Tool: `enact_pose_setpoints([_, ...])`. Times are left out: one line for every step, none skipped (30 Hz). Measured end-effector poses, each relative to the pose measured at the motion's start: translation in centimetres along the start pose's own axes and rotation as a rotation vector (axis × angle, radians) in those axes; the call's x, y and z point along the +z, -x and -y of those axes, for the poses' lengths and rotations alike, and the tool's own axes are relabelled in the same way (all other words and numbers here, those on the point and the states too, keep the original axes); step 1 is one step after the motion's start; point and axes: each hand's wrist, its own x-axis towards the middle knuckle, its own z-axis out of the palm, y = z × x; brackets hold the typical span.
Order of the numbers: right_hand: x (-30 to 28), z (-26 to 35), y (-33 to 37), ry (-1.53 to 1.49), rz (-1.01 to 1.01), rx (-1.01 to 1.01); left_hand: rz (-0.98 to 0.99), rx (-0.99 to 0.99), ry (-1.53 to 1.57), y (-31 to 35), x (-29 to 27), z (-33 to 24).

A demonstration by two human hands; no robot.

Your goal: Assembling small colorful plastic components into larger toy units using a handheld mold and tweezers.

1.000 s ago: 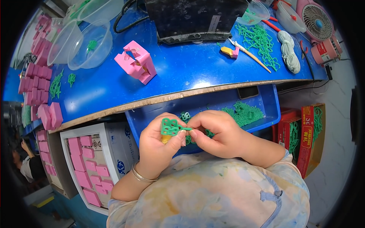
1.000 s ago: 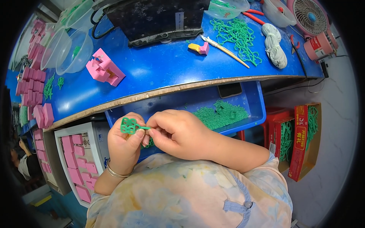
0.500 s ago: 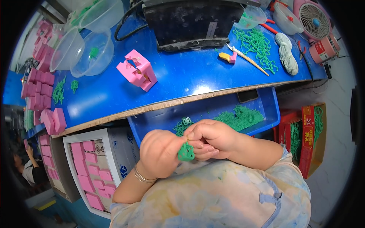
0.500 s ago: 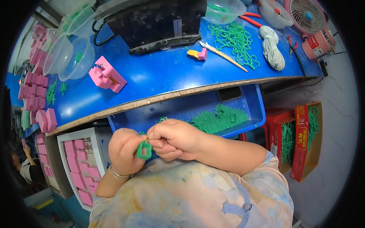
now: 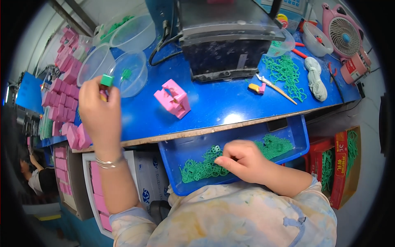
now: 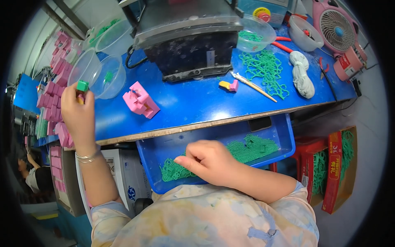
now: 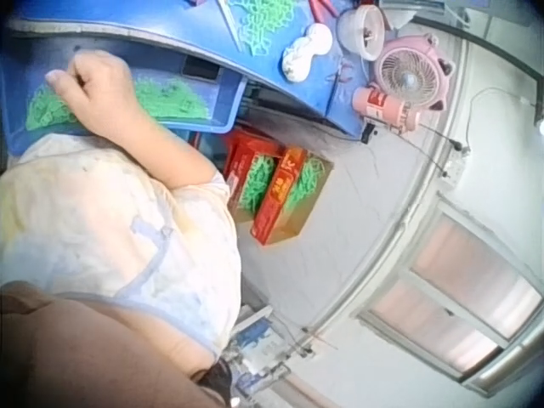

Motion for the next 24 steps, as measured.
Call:
enact_pose_setpoints([-1.0,0.6,-0.1,0.323,-0.238,-0.326,0.082,-0.002,-0.071,-0.8,0.3,1.6])
enact_pose_setpoints([-2.0,1.0,-0.4,0.654,-0.474,-0.645,0.078,0.003,-0.048,-1.2,0.6,2.7])
enact_pose_setpoints([-3.0,1.4,-0.6,0.694,-0.592,-0.645,0.154,-0.025,-0.090,-1.3,0.5,3.6])
enact_pose_setpoints([-4.1,1.8,-0.9,0.732,-0.709,-0.645,0.230,-0.053,-0.132,-1.3,0.3,4.1])
enact_pose_setpoints([-5.2,1.8,-1.0,0.840,-0.788,-0.624,0.286,-0.105,-0.147,-1.3,0.3,4.2])
enact_pose_setpoints([-6.1,1.9,-1.3,0.937,-0.858,-0.599,0.285,-0.099,-0.130,-1.2,0.4,4.1])
enact_pose_setpoints([-6.7,2.2,-1.4,1.004,-0.895,-0.557,0.277,-0.151,-0.092,-1.1,0.3,4.0])
enact_pose_setpoints([-7.2,2.4,-1.4,1.069,-0.931,-0.510,0.273,-0.202,-0.053,-0.9,0.4,4.0])
enact_pose_setpoints([-7.6,2.4,-1.4,1.077,-0.936,-0.503,0.155,-0.071,-0.021,-0.5,0.6,4.0])
enact_pose_setpoints([-7.9,2.2,-1.4,1.137,-0.907,-0.452,0.157,-0.072,-0.013,0.3,0.4,3.5])
enact_pose_setpoints([-8.2,2.1,-1.5,1.193,-0.872,-0.405,0.135,-0.196,0.364,1.1,-0.3,2.1])
enact_pose_setpoints([-8.5,1.7,-1.6,1.192,-0.867,-0.403,0.110,-0.320,0.738,2.1,-1.0,0.6])
enact_pose_setpoints([-8.8,1.3,-1.6,1.229,-0.837,-0.430,0.268,-0.348,0.974,3.1,-1.8,-1.1])
enact_pose_setpoints([-8.8,1.3,-1.8,1.256,-0.796,-0.480,0.413,-0.381,1.192,4.1,-3.3,-2.7])
enact_pose_setpoints([-8.5,1.1,-1.8,1.255,-0.782,-0.479,0.515,-0.494,1.461,5.4,-3.2,-4.2])
enact_pose_setpoints([-7.8,1.2,-1.5,0.963,-0.726,-0.552,0.605,-0.612,1.720,6.5,-3.3,-5.6])
enact_pose_setpoints([-6.9,1.3,-1.1,0.668,-0.658,-0.606,0.656,-0.689,1.732,7.5,-3.2,-6.5])
enact_pose_setpoints([-5.5,1.5,-0.9,0.563,-0.638,-0.696,0.711,-0.769,1.747,8.6,-3.0,-7.1])
enact_pose_setpoints([-4.6,2.1,-0.5,0.558,-0.507,-0.730,0.720,-0.766,1.769,9.4,-2.7,-7.4])
enact_pose_setpoints([-4.0,2.5,-0.2,0.558,-0.386,-0.757,0.739,-0.757,1.798,10.0,-2.0,-7.6])
enact_pose_setpoints([-3.2,2.4,0.0,0.548,-0.344,-0.769,0.743,-0.739,1.820,10.4,-1.8,-7.8])
enact_pose_setpoints([-2.5,2.3,0.0,0.538,-0.303,-0.780,0.743,-0.754,1.818,10.8,-1.7,-8.1])
enact_pose_setpoints([-2.0,2.3,-0.2,0.607,-0.305,-0.848,0.721,-0.714,1.806,10.9,-1.6,-8.3])
enact_pose_setpoints([-1.9,2.0,-0.3,0.603,-0.297,-0.844,0.700,-0.672,1.794,11.1,-1.6,-8.5])
